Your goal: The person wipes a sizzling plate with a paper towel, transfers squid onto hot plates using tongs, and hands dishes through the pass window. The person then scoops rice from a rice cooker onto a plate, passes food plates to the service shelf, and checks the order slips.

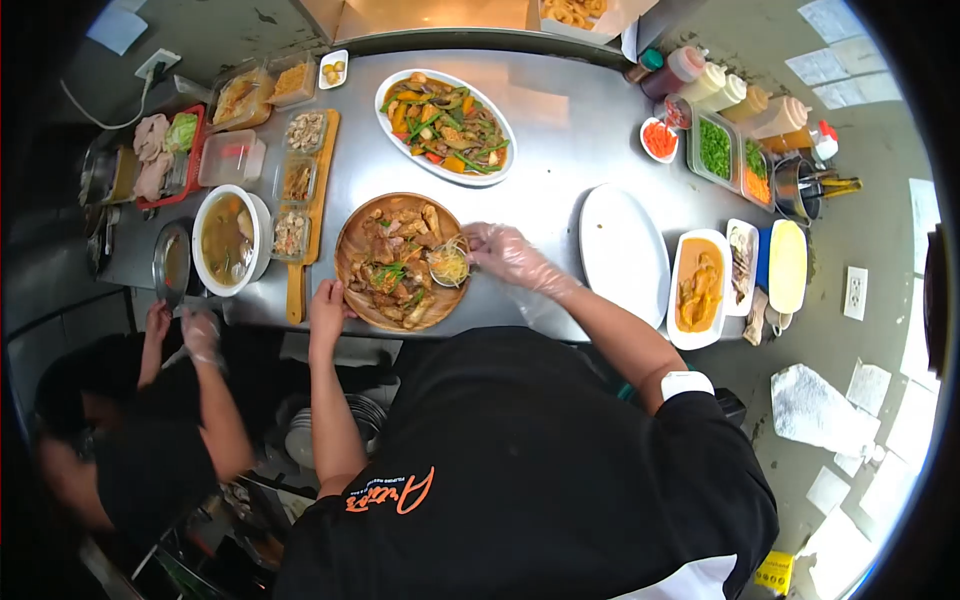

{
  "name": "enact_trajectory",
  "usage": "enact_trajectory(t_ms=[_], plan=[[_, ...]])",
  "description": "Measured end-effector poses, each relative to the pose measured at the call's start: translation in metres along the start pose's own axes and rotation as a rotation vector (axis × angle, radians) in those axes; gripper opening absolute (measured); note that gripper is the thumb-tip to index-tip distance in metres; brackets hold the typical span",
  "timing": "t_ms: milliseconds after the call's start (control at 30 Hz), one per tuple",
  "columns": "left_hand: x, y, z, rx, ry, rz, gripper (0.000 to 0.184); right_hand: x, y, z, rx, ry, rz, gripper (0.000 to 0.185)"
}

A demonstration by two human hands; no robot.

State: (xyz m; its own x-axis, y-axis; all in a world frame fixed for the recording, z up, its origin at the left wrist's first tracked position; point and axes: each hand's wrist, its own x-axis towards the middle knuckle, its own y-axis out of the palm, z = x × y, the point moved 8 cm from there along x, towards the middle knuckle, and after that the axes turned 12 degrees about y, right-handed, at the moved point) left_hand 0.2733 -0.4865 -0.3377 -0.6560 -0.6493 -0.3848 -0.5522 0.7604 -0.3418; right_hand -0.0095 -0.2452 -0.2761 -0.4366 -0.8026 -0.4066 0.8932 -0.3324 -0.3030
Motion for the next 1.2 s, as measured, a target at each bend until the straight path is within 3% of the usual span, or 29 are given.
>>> enact_trajectory(t_ms=[33,133,233,333,367,400,467,533,633,733,867,933,967,1033,1200], plan=[[-0.003,0.002,0.000,0.055,0.035,-0.046,0.028,-0.001,0.002,-0.008,0.109,0.058,-0.067,0.032],[-0.015,0.003,-0.008,0.166,0.082,-0.134,0.028,-0.012,-0.004,0.008,0.029,0.185,-0.040,0.023],[-0.024,0.010,-0.010,0.071,0.039,-0.120,0.029,-0.019,-0.006,0.026,-0.097,-0.102,-0.118,0.019],[-0.035,0.014,-0.024,0.116,-0.003,-0.162,0.030,-0.015,-0.024,0.034,0.016,-0.146,0.013,0.019],[-0.035,0.014,-0.024,0.131,0.013,-0.183,0.030,-0.011,-0.052,0.032,0.071,-0.095,-0.191,0.019],[-0.036,0.015,-0.020,0.146,0.027,-0.200,0.030,-0.004,-0.080,0.033,-0.108,-0.187,-0.461,0.021],[-0.034,0.018,-0.015,0.184,0.057,-0.206,0.030,0.015,-0.122,0.010,-0.143,-0.027,-0.678,0.027],[-0.034,0.018,-0.014,0.235,0.086,-0.201,0.029,0.055,-0.126,-0.038,0.230,0.324,-0.462,0.028],[-0.040,0.021,-0.029,0.292,0.058,-0.208,0.028,0.082,-0.107,-0.034,0.626,0.252,-0.153,0.028],[-0.045,0.023,-0.038,0.267,0.029,-0.257,0.027,0.095,-0.108,-0.037,0.453,0.391,-0.123,0.028],[-0.039,0.015,-0.026,0.456,0.179,-0.316,0.023,0.095,-0.113,-0.026,0.383,0.330,-0.126,0.031],[-0.033,0.017,-0.031,0.515,0.229,-0.314,0.023,0.100,-0.109,-0.046,0.858,-0.206,0.129,0.030],[-0.035,0.016,-0.035,0.524,0.240,-0.305,0.024,0.095,-0.109,-0.039,0.499,0.344,-0.029,0.030],[-0.030,0.016,-0.038,0.428,0.140,-0.288,0.025,0.095,-0.108,-0.033,0.565,0.387,-0.008,0.031],[-0.026,0.016,-0.037,0.433,0.207,-0.328,0.027,0.073,-0.118,-0.033,0.453,0.326,-0.018,0.029]])
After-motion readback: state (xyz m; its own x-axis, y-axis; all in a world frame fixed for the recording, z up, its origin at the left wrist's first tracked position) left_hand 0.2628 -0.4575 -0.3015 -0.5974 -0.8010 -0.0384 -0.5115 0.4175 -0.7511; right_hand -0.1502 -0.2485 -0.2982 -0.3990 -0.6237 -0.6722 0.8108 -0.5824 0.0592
